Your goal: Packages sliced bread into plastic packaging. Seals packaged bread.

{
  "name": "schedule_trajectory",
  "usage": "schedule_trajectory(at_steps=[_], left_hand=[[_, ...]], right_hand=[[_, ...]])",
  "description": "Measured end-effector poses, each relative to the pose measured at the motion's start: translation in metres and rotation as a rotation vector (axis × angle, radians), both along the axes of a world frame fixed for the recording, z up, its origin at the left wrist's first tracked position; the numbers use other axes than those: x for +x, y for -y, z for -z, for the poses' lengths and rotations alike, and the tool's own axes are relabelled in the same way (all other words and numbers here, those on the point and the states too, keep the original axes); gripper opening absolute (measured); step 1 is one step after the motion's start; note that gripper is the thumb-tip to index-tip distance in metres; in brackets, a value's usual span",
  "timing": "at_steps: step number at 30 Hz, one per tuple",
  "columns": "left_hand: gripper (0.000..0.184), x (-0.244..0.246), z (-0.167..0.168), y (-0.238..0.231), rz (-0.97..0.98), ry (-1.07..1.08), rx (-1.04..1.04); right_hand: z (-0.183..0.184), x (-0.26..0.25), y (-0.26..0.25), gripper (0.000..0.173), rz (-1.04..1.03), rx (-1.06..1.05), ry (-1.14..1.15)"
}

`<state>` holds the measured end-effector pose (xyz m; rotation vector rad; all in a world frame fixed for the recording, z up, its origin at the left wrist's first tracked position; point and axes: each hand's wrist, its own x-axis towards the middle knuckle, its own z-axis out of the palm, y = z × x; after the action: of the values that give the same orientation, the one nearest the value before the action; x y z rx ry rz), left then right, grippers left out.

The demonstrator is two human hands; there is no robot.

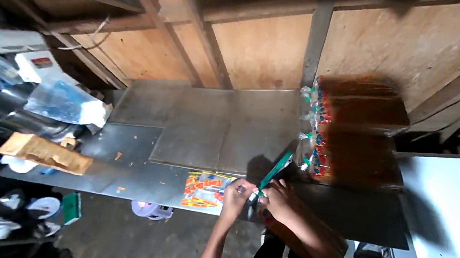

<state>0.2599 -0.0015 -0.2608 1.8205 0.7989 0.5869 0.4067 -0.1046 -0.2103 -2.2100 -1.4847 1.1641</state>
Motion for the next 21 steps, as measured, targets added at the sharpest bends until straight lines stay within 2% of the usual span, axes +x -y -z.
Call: schedule_trajectory(at_steps=[3,6,10,12,15,18,21], left_hand=[[0.005,0.0,0.004,-0.005,0.0,0.023,-0.134],[0.004,0.0,0.007,-0.009,0.008,0.033,-0.251],[0.004,0.0,0.008,-0.016,0.029,0.015,-0.291],[0.003,0.0,0.026,-0.018,0.005,0.038,-0.327],[0.013,-0.004,0.072,-0.01,-0.03,-0.044,-0.281],[0.014,0.003,0.083,-0.016,0.016,-0.091,-0.14],[0.012,0.002,0.08,-0.018,0.021,-0.17,-0.141]], right_hand=[[0.008,-0.002,0.0,0.042,-0.036,0.014,-0.017],[0.006,-0.001,-0.003,0.038,-0.009,-0.011,-0.06],[-0.009,-0.013,-0.003,0.031,0.208,-0.104,0.005],[0.0,-0.018,-0.006,0.029,0.304,-0.137,0.036],[0.048,-0.037,-0.005,0.033,0.348,-0.094,0.086],[0.06,-0.034,-0.01,0.039,0.398,-0.122,0.053],[0.061,-0.029,-0.01,0.04,0.459,-0.109,-0.041]])
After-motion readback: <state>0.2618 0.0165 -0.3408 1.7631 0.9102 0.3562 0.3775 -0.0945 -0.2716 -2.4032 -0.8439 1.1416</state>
